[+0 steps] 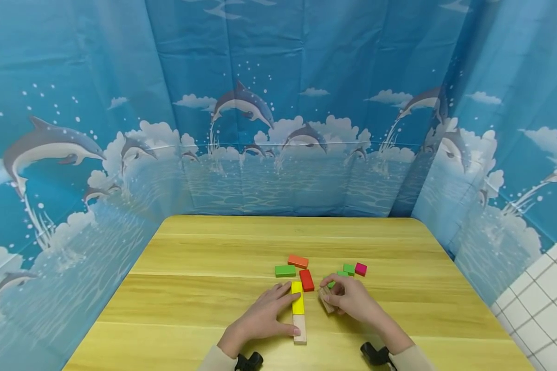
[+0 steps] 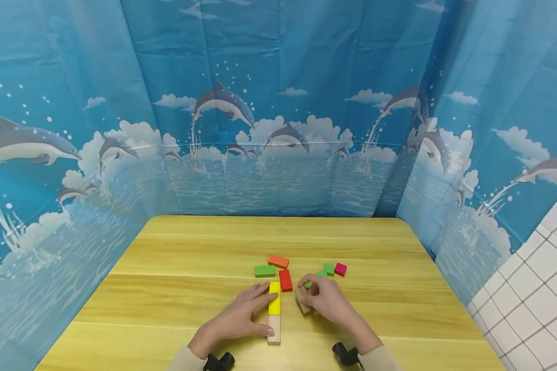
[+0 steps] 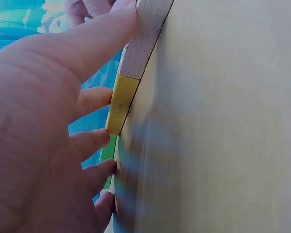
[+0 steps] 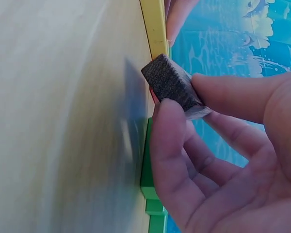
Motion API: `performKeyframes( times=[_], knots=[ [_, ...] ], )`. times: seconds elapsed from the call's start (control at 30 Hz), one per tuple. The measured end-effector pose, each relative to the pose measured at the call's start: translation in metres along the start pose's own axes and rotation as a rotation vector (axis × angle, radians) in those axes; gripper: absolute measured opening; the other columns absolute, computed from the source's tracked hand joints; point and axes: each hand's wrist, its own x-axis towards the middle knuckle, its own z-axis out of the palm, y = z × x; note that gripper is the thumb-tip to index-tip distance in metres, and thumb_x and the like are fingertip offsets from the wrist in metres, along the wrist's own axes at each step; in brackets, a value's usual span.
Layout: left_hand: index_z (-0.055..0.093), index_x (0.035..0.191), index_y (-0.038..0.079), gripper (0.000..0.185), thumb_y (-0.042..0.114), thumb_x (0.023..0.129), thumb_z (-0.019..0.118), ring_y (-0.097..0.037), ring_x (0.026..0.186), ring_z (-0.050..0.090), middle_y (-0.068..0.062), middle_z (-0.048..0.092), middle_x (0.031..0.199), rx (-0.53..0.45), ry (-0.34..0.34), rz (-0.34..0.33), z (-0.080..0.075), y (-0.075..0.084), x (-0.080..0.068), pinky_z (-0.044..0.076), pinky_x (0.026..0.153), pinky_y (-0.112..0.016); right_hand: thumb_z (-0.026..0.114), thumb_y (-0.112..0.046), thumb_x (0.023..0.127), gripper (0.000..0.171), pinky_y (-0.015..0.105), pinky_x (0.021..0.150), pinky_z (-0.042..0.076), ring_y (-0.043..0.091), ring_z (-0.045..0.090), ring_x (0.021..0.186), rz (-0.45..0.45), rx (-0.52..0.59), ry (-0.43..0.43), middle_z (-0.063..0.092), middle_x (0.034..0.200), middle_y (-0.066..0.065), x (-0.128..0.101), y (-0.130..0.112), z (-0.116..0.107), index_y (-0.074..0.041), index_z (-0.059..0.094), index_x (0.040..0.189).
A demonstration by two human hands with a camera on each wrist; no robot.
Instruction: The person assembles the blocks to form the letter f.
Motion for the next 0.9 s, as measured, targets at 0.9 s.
performKeyframes(
  times=[0.9],
  knots=[
    [0.044, 0.154, 0.022, 0.082, 0.066, 0.088, 0.063, -0.037, 0.151, 0.018, -0.009, 0.02, 0.166, 0.004, 0.01, 0.008, 0.001, 0.002, 0.0, 0.021, 0.116, -0.061, 0.08, -0.01, 0.088, 0.026, 0.032, 0.06, 0.055, 0.02, 0.064, 0.073, -0.008, 0.064, 0.293, 0.065, 0.09, 0.006, 0.052, -0.015, 0.018, -0.021, 0.071, 0.109]
  ],
)
